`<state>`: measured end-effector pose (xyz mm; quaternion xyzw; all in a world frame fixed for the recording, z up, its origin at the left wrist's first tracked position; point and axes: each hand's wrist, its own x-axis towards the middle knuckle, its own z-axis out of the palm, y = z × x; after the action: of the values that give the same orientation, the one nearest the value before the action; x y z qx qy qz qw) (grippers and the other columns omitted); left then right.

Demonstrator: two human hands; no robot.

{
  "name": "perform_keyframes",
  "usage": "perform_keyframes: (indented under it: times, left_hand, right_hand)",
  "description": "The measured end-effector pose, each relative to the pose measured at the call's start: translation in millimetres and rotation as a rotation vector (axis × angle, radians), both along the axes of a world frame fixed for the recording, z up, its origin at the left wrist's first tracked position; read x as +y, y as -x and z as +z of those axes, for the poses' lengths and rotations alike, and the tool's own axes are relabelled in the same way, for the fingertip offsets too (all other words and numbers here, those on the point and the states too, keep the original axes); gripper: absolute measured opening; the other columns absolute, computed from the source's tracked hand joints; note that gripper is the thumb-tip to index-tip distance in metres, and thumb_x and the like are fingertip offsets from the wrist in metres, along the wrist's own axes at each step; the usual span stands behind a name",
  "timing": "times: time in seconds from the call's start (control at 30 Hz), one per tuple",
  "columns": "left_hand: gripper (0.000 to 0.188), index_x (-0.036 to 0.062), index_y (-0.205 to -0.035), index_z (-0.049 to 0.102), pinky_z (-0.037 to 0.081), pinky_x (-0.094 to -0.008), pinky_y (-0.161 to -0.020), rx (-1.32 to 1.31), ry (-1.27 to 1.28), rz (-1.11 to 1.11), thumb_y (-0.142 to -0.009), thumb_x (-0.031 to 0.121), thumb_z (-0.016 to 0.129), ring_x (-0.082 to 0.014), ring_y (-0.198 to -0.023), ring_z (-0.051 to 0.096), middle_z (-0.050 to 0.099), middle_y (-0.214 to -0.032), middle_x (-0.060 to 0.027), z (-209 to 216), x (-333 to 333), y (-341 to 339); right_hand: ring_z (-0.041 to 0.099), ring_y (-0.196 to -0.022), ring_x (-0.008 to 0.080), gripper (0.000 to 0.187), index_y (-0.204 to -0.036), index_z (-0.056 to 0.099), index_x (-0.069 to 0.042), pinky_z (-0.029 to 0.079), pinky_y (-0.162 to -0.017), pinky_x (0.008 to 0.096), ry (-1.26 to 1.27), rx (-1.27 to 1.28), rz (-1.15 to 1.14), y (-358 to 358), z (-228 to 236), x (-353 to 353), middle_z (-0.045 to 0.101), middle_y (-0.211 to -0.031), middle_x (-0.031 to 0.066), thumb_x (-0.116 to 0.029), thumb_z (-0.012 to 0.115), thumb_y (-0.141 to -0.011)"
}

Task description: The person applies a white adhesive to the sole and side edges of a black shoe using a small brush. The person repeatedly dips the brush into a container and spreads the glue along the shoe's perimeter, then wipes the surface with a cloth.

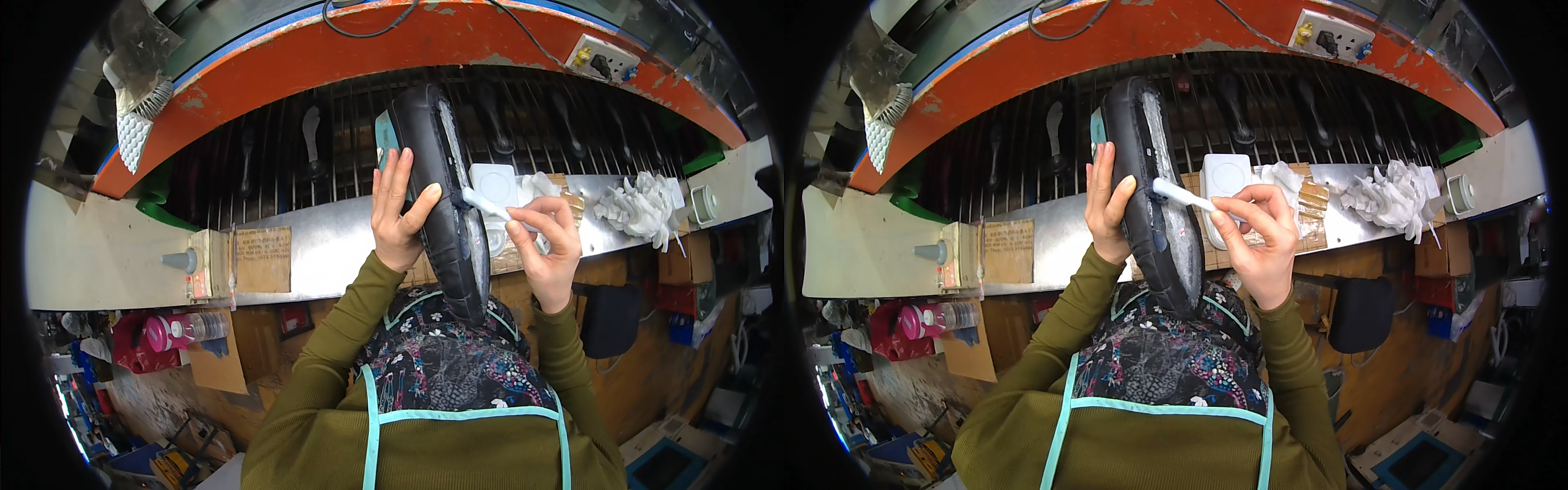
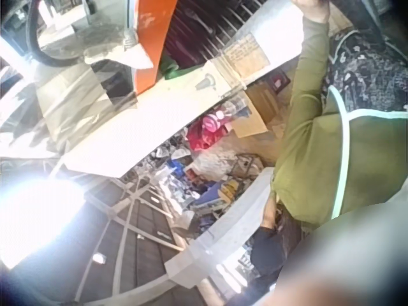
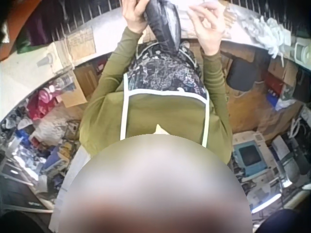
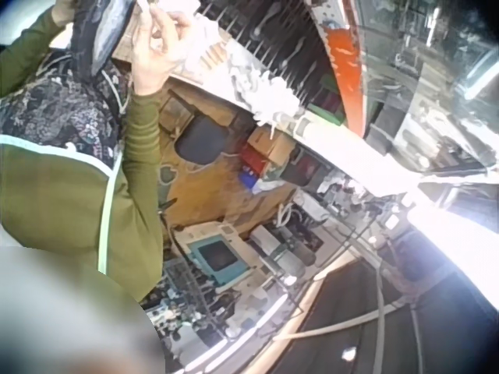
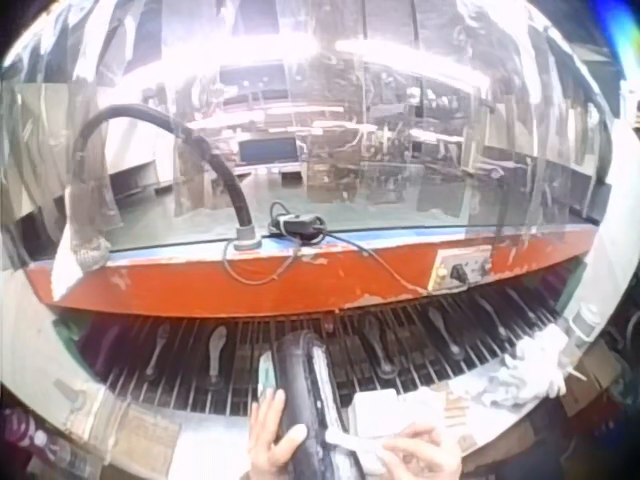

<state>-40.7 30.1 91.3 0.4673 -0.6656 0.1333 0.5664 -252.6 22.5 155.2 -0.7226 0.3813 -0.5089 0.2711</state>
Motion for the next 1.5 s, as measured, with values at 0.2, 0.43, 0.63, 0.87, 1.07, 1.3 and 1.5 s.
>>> perform_keyframes:
  times: [0.2, 0.43, 0.63, 0.87, 1.07, 1.3, 1.5]
  left_hand:
    - [0.061, 0.0235, -0.125, 0.056, 0.031, -0.0573, -0.107, 0.021, -0.051, -0.003, -0.070, 0.011, 0.079, -0.0418, -0.133, 0.041, 0.043, -0.145, -0.0210, 2.1, -1.3, 0.0]
    - [0.070, 0.0234, -0.131, 0.054, 0.032, -0.0552, -0.108, -0.001, -0.078, -0.005, -0.067, 0.007, 0.079, -0.0396, -0.134, 0.041, 0.042, -0.146, -0.0178, 4.0, -9.8, -2.1]
    - [0.072, 0.0222, -0.131, 0.055, 0.033, -0.0548, -0.108, -0.015, -0.150, -0.005, -0.065, 0.006, 0.080, -0.0388, -0.133, 0.042, 0.042, -0.147, -0.0159, 5.5, -14.9, -2.0]
    - [0.072, 0.0230, -0.130, 0.056, 0.034, -0.0551, -0.107, -0.042, -0.205, 0.003, -0.064, 0.008, 0.081, -0.0383, -0.133, 0.042, 0.042, -0.147, -0.0142, 5.4, -14.7, 2.9]
    - [0.073, 0.0249, -0.130, 0.056, 0.034, -0.0551, -0.107, -0.091, -0.189, -0.003, -0.064, 0.005, 0.080, -0.0380, -0.133, 0.042, 0.043, -0.146, -0.0143, 6.2, -12.4, 6.5]
    - [0.077, 0.0240, -0.132, 0.054, 0.035, -0.0546, -0.107, -0.073, -0.231, 0.014, -0.063, 0.002, 0.080, -0.0376, -0.133, 0.042, 0.042, -0.147, -0.0136, 7.9, -12.9, 7.8]
    - [0.081, 0.0205, -0.135, 0.052, 0.034, -0.0515, -0.109, 0.033, -0.301, -0.020, -0.062, -0.001, 0.079, -0.0371, -0.133, 0.042, 0.041, -0.148, -0.0117, 3.4, -10.9, 8.5]
  right_hand:
    - [0.054, -0.071, 0.0095, 0.015, -0.093, 0.074, -0.004, 0.044, -0.058, 0.0217, -0.049, 0.032, 0.102, 15.4, -6.7, 5.4, 0.057, -0.090, 0.0045, -0.003, 0.074, -0.078]
    - [0.053, -0.070, 0.0092, 0.016, -0.093, 0.074, -0.004, 0.043, -0.058, 0.0215, -0.075, 0.025, 0.092, 24.7, -13.7, 13.0, 0.058, -0.089, 0.0042, -0.003, 0.075, -0.077]
    - [0.052, -0.067, 0.0094, 0.015, -0.092, 0.074, -0.004, 0.043, -0.056, 0.0218, -0.080, 0.037, 0.078, 32.8, -14.7, 14.5, 0.058, -0.088, 0.0042, -0.002, 0.075, -0.077]
    - [0.052, -0.070, 0.0082, 0.014, -0.093, 0.073, -0.001, 0.042, -0.057, 0.0211, -0.156, -0.008, 0.099, 35.6, -12.7, 11.1, 0.057, -0.089, 0.0043, -0.003, 0.074, -0.080]
    - [0.051, -0.074, 0.0083, 0.012, -0.094, 0.072, 0.001, 0.042, -0.058, 0.0208, -0.136, -0.065, 0.018, 25.1, -14.9, -1.6, 0.055, -0.089, 0.0040, -0.004, 0.072, -0.083]
    - [0.053, -0.075, 0.0082, 0.014, -0.096, 0.072, 0.000, 0.043, -0.058, 0.0216, -0.153, 0.009, 0.164, 43.1, -14.0, 3.2, 0.056, -0.093, 0.0055, -0.002, 0.072, -0.082]
    - [0.056, -0.087, 0.0114, 0.014, -0.097, 0.071, 0.003, 0.046, -0.075, 0.0223, -0.535, -0.243, 0.280, 58.8, -19.3, 34.0, 0.057, -0.094, 0.0051, -0.001, 0.069, -0.084]
